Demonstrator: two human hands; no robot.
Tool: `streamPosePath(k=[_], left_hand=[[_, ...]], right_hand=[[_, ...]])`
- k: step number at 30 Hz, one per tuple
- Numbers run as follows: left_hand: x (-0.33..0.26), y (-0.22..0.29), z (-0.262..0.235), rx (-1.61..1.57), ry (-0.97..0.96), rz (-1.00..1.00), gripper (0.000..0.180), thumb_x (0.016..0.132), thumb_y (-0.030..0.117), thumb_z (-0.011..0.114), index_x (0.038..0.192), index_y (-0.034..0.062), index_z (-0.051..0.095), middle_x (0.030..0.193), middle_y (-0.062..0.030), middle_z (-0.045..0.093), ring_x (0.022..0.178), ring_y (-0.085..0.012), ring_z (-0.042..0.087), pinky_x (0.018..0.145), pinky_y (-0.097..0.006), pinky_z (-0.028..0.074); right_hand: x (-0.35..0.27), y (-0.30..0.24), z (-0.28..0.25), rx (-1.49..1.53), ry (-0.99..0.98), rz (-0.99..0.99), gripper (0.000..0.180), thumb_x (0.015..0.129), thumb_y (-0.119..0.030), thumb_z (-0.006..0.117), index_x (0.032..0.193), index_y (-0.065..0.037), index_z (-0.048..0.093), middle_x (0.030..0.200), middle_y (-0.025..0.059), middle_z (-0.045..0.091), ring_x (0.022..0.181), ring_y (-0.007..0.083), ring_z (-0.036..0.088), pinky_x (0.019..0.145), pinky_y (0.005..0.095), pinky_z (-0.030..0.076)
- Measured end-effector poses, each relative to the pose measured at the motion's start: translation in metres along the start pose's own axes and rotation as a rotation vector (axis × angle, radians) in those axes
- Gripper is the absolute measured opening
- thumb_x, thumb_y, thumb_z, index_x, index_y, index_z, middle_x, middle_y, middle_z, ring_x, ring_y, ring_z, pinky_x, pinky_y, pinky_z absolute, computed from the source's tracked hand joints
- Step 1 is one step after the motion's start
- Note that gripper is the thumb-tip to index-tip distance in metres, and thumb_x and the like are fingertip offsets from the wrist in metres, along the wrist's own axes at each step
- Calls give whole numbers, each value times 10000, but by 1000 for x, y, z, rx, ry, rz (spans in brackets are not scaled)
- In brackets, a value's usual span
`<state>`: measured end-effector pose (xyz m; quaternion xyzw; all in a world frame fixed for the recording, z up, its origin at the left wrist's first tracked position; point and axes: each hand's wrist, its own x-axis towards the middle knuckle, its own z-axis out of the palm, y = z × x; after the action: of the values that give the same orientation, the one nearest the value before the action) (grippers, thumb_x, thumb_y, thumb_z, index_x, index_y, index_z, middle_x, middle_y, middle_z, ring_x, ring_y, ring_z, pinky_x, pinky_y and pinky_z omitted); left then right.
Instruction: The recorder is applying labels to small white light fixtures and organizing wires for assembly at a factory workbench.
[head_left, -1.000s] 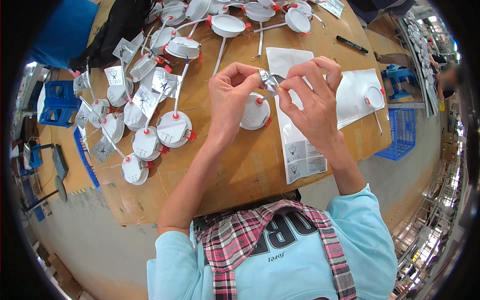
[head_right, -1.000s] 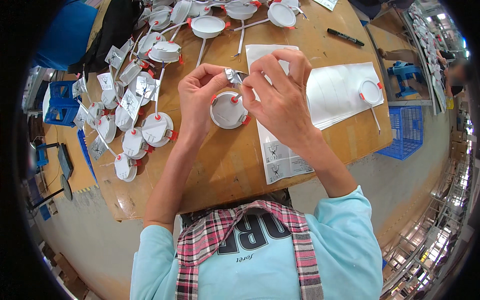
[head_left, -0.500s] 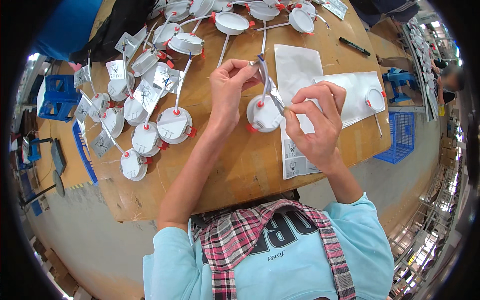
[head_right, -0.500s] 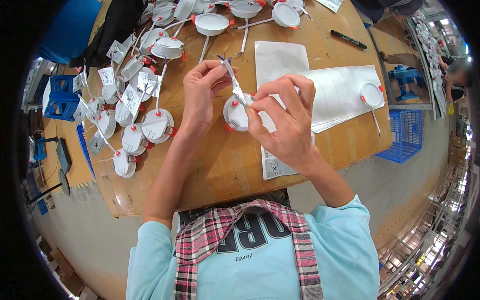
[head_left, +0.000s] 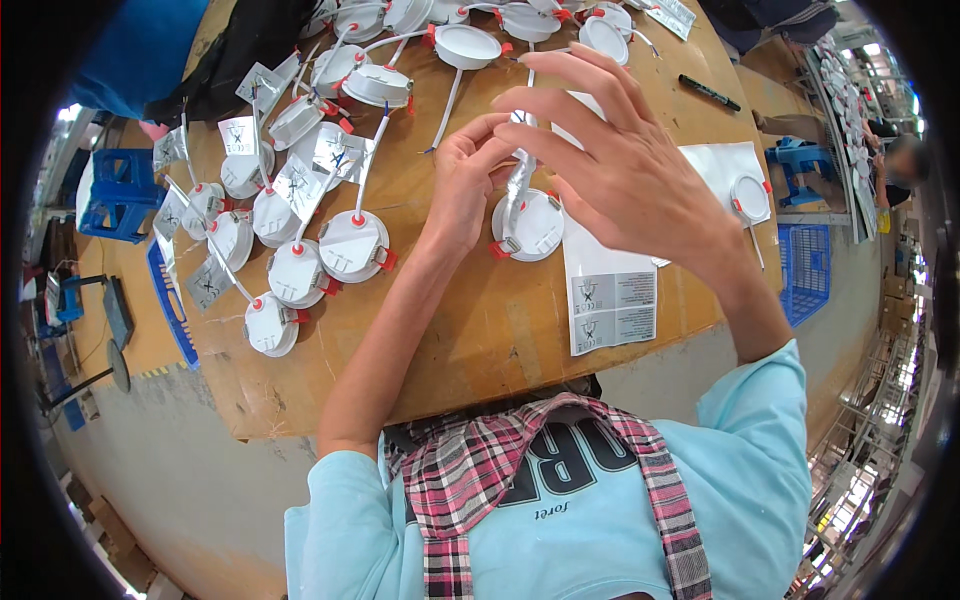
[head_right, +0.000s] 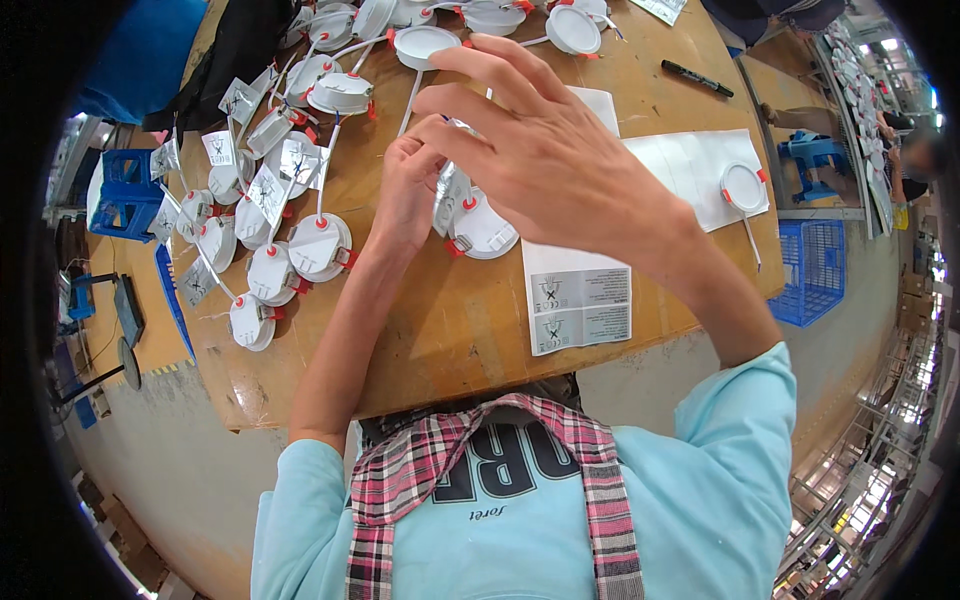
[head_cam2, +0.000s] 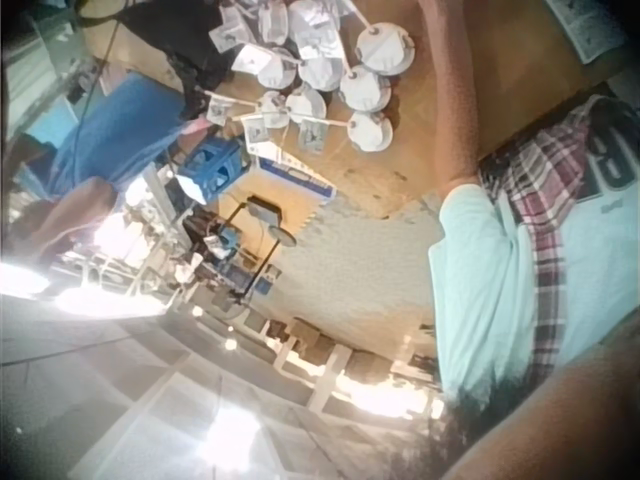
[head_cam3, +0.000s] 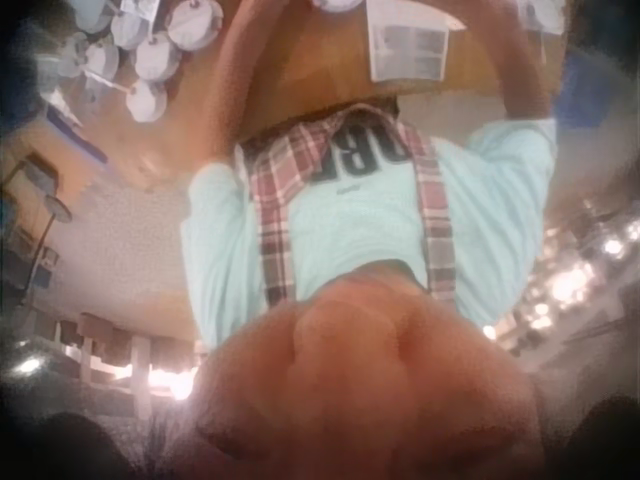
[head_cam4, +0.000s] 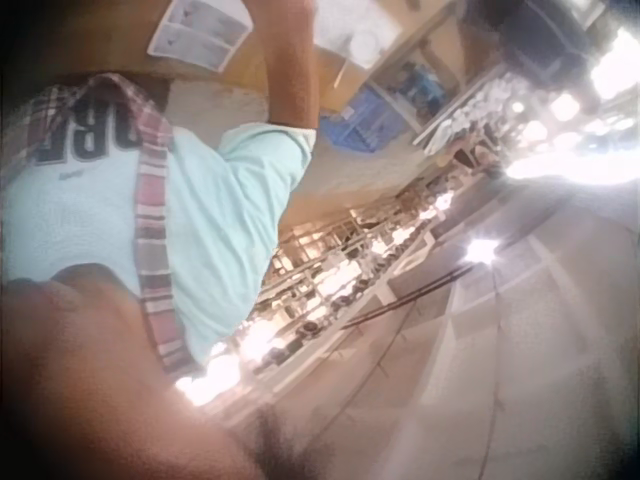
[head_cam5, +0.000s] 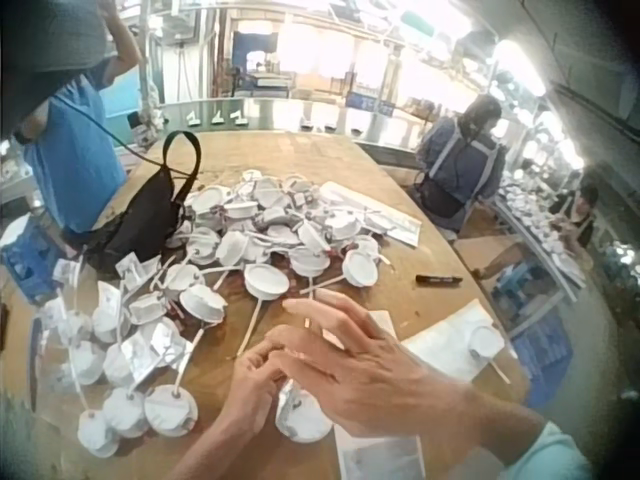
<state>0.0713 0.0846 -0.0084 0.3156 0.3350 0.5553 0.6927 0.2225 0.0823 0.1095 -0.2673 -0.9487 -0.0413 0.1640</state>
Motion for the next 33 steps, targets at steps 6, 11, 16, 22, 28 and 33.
streamPosePath(k=[6,11,16,22,28,33], left_hand=[[3,0,-4,-19,-58,-23,190,869,124,567,997,2,639,911,-48,661,826,-115,634,774,-281,527],[0,6,-4,16,-62,-15,197,863,117,562,998,1,643,911,-48,662,840,-119,634,799,-296,529],[6,4,-9,-132,-152,-127,246,847,106,560,1054,-8,629,1003,-84,655,890,-147,637,834,-325,528],[9,0,-28,-631,-487,-295,501,843,166,538,1299,-29,467,1289,-157,508,1167,-244,522,1030,-417,389],[3,14,-27,-765,-254,-160,555,857,218,552,1338,-24,415,1276,-156,513,1145,-230,519,1009,-400,390],[-39,14,-9,20,224,133,295,908,126,558,1157,-30,545,995,-85,616,891,-140,568,842,-281,440]], right_hand=[[10,10,-5,-78,-43,-172,338,642,-107,751,954,-72,626,1215,38,500,1299,290,331,1094,427,322],[19,15,-6,-58,-136,-206,171,695,-52,665,861,-58,623,1018,14,558,1167,240,435,1070,366,348],[7,28,-9,102,-200,-156,114,718,-38,660,820,-62,616,978,22,554,1091,226,466,999,363,391],[-1,26,-1,215,-174,-131,101,719,-11,654,790,-56,597,924,21,528,976,206,509,858,336,470],[-2,30,6,234,-80,-158,125,697,22,657,780,-51,599,882,10,513,912,186,514,695,303,517],[-11,31,7,266,-85,-56,126,679,-1,671,782,-47,616,859,10,506,907,184,516,684,299,522]])
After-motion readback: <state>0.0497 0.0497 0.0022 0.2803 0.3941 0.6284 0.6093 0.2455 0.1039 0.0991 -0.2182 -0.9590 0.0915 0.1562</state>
